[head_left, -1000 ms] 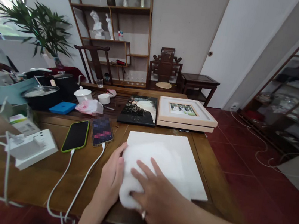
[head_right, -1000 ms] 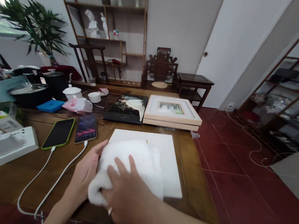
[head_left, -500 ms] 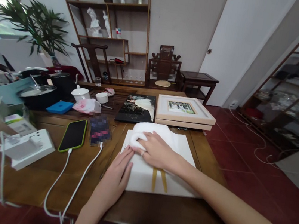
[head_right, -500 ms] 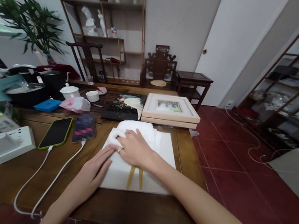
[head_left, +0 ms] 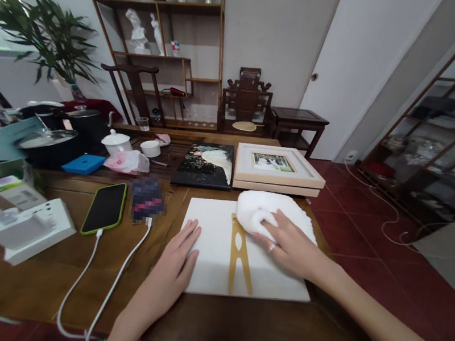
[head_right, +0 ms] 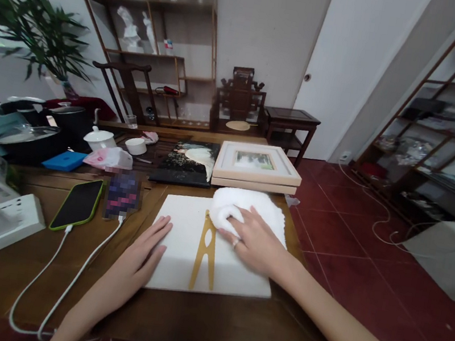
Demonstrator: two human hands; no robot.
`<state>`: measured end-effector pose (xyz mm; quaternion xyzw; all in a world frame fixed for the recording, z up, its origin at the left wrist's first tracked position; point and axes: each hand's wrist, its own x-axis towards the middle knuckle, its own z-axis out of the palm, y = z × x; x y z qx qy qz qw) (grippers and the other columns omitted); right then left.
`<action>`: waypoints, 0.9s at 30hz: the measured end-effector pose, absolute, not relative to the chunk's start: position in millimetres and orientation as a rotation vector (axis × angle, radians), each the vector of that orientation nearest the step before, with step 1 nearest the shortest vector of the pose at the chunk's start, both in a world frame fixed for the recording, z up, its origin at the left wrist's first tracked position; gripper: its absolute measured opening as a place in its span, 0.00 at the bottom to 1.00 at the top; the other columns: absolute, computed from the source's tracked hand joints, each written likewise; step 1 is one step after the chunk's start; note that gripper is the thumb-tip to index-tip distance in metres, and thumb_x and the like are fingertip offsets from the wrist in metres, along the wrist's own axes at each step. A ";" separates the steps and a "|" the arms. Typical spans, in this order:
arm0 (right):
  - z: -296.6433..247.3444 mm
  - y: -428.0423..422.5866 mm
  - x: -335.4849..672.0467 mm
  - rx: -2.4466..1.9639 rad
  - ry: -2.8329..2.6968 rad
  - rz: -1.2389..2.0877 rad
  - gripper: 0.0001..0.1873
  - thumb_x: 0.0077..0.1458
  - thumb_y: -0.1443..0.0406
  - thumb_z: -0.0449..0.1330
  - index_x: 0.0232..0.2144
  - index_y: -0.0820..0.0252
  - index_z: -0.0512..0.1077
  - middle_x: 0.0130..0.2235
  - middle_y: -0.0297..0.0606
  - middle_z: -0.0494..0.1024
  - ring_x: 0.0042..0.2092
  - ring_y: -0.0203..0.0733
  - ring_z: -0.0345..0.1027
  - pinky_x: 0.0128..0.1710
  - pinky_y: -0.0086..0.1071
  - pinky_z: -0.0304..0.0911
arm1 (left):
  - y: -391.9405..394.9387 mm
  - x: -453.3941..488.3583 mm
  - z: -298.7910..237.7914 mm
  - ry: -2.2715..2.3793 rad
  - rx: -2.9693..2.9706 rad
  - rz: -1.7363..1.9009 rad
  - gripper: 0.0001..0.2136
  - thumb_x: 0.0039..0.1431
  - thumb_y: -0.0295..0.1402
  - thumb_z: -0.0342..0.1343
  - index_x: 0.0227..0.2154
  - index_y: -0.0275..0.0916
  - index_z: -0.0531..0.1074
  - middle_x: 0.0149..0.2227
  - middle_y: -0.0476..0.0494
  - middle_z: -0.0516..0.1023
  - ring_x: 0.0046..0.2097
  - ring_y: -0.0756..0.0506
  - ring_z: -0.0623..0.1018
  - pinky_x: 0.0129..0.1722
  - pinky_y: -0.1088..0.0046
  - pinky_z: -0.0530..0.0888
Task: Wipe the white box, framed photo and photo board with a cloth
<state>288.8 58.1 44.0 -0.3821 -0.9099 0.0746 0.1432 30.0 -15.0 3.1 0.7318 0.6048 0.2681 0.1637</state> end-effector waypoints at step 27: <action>35.3 59.2 311.0 -1.073 -2.670 0.081 0.25 0.64 0.56 0.41 0.42 0.64 0.73 0.58 0.51 0.63 0.60 0.55 0.52 0.57 0.52 0.50 | -21.6 24.2 9.6 1.721 2.161 0.604 0.25 0.64 0.42 0.40 0.61 0.37 0.51 0.66 0.40 0.48 0.67 0.45 0.46 0.63 0.57 0.50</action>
